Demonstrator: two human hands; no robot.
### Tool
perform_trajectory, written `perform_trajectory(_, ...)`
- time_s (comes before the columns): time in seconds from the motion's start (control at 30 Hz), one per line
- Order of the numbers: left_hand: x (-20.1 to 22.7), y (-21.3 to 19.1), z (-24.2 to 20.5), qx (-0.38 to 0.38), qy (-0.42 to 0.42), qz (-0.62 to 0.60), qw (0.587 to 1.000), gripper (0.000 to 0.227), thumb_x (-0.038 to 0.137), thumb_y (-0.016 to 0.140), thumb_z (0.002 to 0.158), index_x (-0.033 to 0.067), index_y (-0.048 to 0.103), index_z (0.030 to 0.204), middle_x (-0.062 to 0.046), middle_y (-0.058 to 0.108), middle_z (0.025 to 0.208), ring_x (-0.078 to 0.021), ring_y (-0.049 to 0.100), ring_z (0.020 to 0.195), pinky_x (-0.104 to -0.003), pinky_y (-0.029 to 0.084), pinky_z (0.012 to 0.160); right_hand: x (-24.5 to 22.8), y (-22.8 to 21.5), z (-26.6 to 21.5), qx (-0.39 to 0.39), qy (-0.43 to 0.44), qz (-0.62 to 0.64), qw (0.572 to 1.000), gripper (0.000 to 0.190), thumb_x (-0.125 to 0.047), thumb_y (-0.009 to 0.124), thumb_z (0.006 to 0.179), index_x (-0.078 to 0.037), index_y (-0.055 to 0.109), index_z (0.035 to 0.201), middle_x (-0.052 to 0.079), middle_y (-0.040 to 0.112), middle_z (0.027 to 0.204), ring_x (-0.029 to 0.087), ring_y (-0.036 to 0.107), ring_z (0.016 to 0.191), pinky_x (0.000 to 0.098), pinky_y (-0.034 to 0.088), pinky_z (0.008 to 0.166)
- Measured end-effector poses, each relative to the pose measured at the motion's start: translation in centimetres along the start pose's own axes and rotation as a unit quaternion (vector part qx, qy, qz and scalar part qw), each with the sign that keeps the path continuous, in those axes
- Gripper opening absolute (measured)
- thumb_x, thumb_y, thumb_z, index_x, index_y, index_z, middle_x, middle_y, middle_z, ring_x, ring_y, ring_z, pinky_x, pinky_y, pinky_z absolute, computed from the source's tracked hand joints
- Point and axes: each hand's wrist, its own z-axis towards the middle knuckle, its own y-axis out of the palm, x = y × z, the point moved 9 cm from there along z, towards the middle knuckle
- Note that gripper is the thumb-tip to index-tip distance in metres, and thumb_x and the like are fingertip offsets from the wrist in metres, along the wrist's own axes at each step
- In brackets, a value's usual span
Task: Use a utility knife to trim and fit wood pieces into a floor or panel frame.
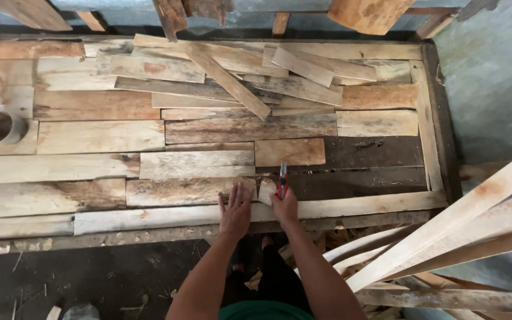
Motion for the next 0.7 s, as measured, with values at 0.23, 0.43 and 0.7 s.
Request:
perform_trajectory(0.23,0.0,0.2,0.1,-0.005,-0.006,0.012,1.0,0.062,0.021,0.05,0.098,0.0221,0.035,0.158,-0.011,0.02,0.17,-0.0297,0.016,0.157,-0.072,0.006,0.119,1.0,-0.3,-1.2,0.013,-0.02,0.033,0.999,0.037,-0.023,0.08,0.081,-0.002,0.059,0.104,0.014,0.071,0.083,0.031,0.073,0.073,0.0476,0.056,0.066)
perform_trajectory(0.43,-0.1,0.7,0.3,-0.03,0.002,0.009,1.0,0.065,0.019,0.05,0.097,0.0229,0.033,0.16,-0.011,0.014,0.171,-0.0302,0.01,0.158,-0.072,0.006,0.117,1.3,-3.2,-2.8,0.019,0.076,0.073,0.994,0.043,-0.022,0.072,0.091,-0.004,0.052,0.125,0.017,0.07,0.096,0.035,0.07,0.08,0.0517,0.053,0.068)
perform_trajectory(0.7,0.0,0.7,0.2,-0.037,-0.02,0.032,0.999,0.063,0.019,0.051,0.098,0.0248,0.035,0.158,-0.01,0.017,0.171,-0.0288,0.012,0.159,-0.073,0.009,0.118,-6.8,-6.1,1.5,0.061,-0.134,-0.054,0.988,0.029,-0.024,0.077,0.092,-0.003,0.067,0.109,0.02,0.07,0.089,0.04,0.068,0.084,0.0469,0.053,0.074)
